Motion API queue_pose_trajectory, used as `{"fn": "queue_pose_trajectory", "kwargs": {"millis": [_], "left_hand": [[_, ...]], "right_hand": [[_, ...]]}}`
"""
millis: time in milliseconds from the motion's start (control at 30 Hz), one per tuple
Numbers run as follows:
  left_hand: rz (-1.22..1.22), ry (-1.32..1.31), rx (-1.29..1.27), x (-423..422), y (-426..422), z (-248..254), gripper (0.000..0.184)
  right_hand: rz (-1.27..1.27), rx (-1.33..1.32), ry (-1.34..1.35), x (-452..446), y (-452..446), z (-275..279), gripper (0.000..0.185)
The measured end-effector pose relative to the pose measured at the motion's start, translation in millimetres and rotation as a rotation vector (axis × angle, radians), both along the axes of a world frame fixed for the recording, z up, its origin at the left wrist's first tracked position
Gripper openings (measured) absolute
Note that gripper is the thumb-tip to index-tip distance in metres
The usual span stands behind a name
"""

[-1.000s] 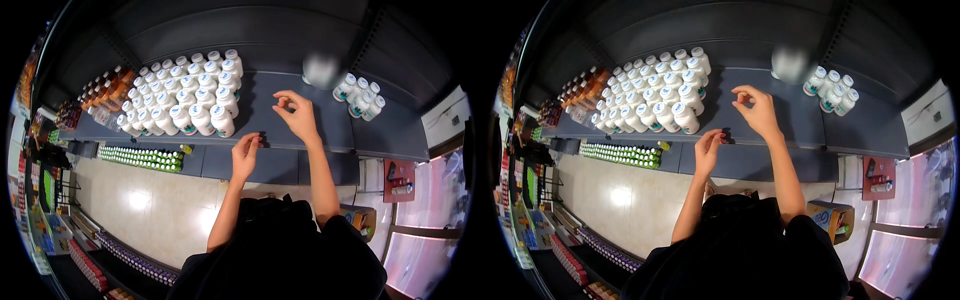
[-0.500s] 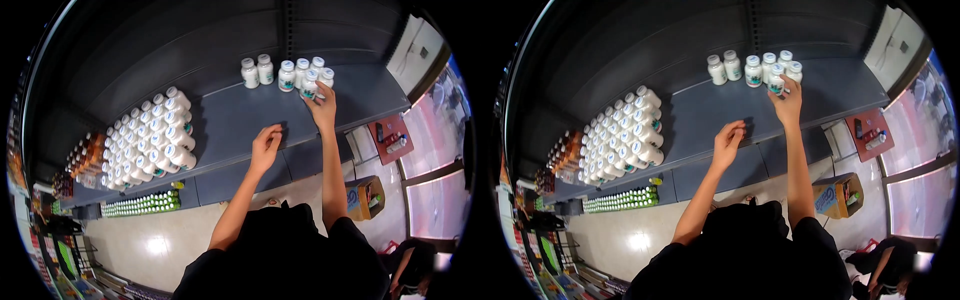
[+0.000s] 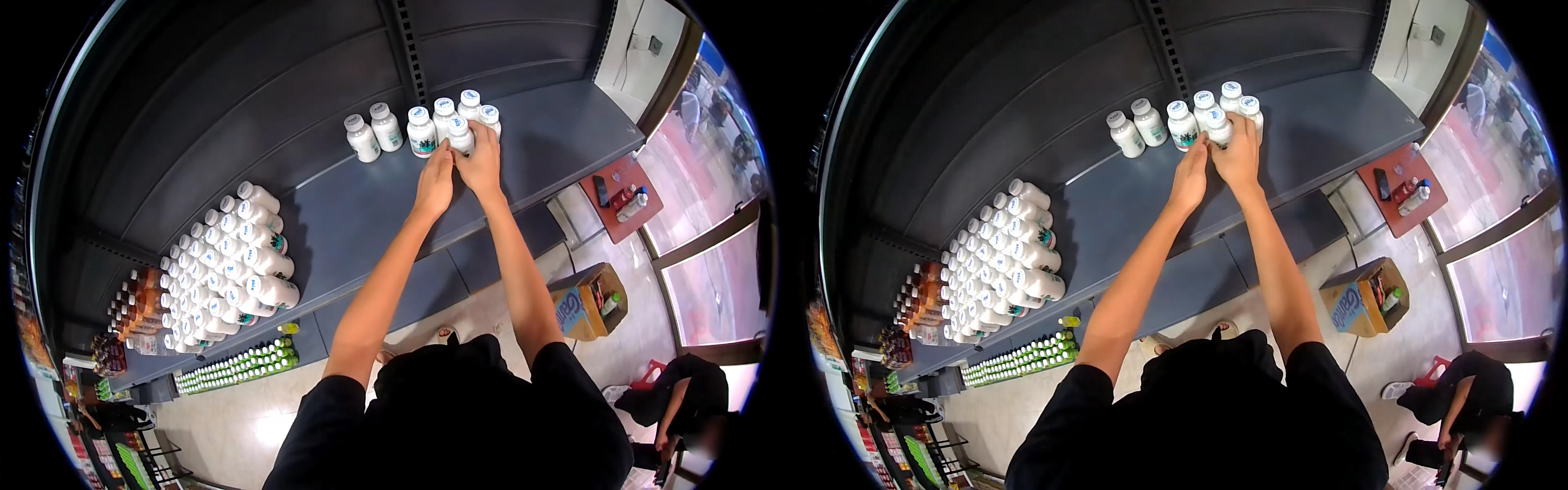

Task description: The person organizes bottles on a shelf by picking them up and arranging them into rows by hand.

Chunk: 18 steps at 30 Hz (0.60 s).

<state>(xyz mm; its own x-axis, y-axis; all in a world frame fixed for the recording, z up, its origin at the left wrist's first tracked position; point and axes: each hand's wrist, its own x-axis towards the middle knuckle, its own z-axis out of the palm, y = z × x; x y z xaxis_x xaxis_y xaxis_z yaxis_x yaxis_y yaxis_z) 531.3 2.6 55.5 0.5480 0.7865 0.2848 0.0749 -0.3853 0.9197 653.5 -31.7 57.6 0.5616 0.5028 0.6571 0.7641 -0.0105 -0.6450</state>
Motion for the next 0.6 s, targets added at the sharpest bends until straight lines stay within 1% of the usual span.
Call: {"fn": "queue_pose_trajectory", "kwargs": {"millis": [100, 133, 200, 233, 267, 300, 367, 400, 433, 500, 533, 600], "left_hand": [[-0.002, -0.047, -0.069, -11.3, -11.0, -4.2, 0.059], [-0.008, -0.045, -0.074, -15.8, -14.0, -5.4, 0.058], [-0.009, -0.039, -0.088, -25.7, -22.0, -10.6, 0.057], [-0.041, -0.105, -0.051, -33.4, -25.8, -14.8, 0.055], [-0.014, -0.136, 0.03, -45.2, -30.4, -19.8, 0.054], [0.006, -0.17, 0.118, -55.8, -33.0, -20.2, 0.053], [0.078, -0.213, 0.059, -80.9, -38.1, -28.9, 0.051], [0.117, -0.235, 0.031, -93.5, -39.5, -34.5, 0.05], [0.18, -0.337, -0.057, -104.3, -39.7, -39.2, 0.044], [0.262, -0.406, -0.28, -132.3, -34.8, -43.5, 0.035], [0.261, -0.436, -0.375, -146.6, -25.1, -49.0, 0.033], [0.278, -0.55, -0.438, -168.2, -12.9, -47.4, 0.035]], "right_hand": [[0.131, 0.048, 0.201, -16.7, -5.6, -1.9, 0.057], [0.123, 0.019, 0.235, -25.0, -10.9, 1.6, 0.054], [0.147, 0.038, 0.235, -33.0, -16.0, -1.5, 0.056], [0.16, 0.047, 0.236, -38.4, -15.9, -2.4, 0.057], [0.187, 0.041, 0.332, -44.7, -16.3, -3.9, 0.057], [0.236, 0.048, 0.347, -53.7, -15.8, -1.5, 0.057], [0.33, 0.053, 0.375, -76.3, -15.2, 2.6, 0.058], [0.389, 0.006, 0.368, -86.7, -11.6, 6.4, 0.059], [0.456, -0.045, 0.381, -97.2, -5.4, 8.7, 0.061], [0.547, -0.052, 0.427, -122.5, 16.4, 5.4, 0.062], [0.605, -0.058, 0.454, -138.9, 25.5, 8.1, 0.064], [0.654, -0.09, 0.438, -170.1, 45.1, 9.5, 0.067]]}}
